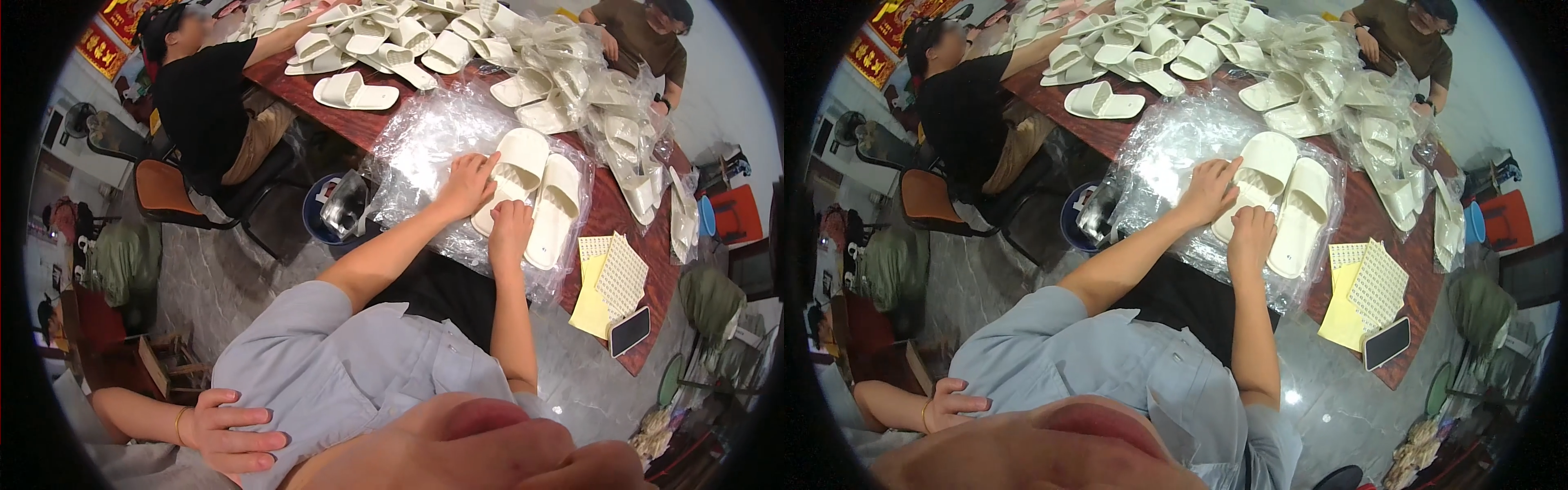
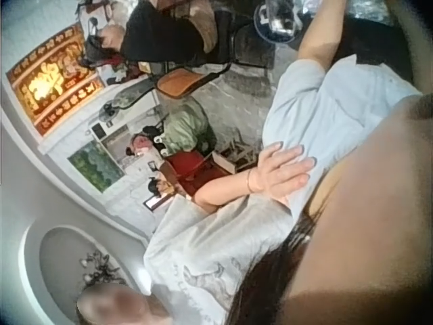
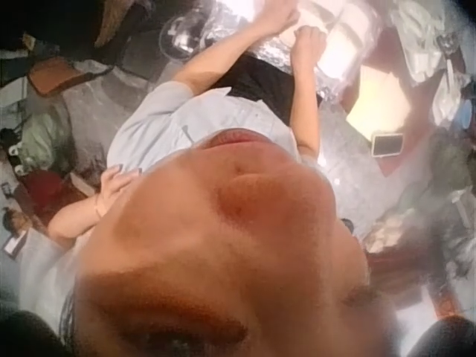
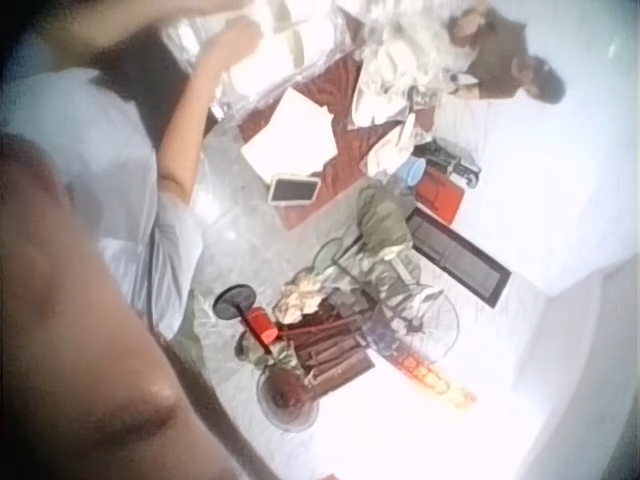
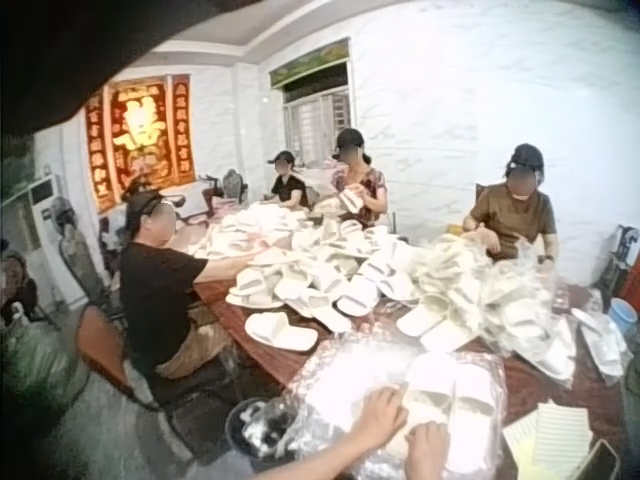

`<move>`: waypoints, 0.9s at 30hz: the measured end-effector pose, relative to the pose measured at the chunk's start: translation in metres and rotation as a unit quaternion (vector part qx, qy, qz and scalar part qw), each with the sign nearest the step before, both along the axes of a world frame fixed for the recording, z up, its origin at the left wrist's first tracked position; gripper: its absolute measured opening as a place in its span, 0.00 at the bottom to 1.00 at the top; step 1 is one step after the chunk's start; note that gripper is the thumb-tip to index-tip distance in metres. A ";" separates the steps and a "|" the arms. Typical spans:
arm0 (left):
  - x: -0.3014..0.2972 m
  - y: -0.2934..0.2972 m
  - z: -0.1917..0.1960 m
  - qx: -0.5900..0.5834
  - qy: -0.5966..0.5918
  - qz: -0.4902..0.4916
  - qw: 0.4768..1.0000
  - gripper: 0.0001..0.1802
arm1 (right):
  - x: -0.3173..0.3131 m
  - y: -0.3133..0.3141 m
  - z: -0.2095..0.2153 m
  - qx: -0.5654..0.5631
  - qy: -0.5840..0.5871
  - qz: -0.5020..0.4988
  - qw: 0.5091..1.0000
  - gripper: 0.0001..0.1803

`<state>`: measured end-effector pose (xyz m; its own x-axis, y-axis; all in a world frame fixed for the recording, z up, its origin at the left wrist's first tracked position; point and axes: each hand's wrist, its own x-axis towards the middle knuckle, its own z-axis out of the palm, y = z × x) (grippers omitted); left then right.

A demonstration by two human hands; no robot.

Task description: The person packs manufactured white slides into plastic bags by hand, inserting paper inserts into each bag before placing the shoes inside.

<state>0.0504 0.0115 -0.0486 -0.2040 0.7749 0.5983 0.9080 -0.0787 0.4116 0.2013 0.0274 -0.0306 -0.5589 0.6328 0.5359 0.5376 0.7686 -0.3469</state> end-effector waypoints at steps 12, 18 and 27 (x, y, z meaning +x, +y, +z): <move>0.005 -0.001 -0.003 0.004 -0.008 0.020 1.000 0.33 | 0.004 0.001 -0.003 -0.058 0.009 0.008 0.998 0.06; 0.005 -0.002 -0.001 0.021 0.015 0.018 1.000 0.31 | 0.001 -0.004 -0.005 0.014 -0.031 -0.008 0.999 0.07; -0.003 0.007 -0.005 -0.009 0.003 0.013 1.000 0.32 | 0.003 0.015 -0.005 -0.116 0.054 0.015 0.992 0.05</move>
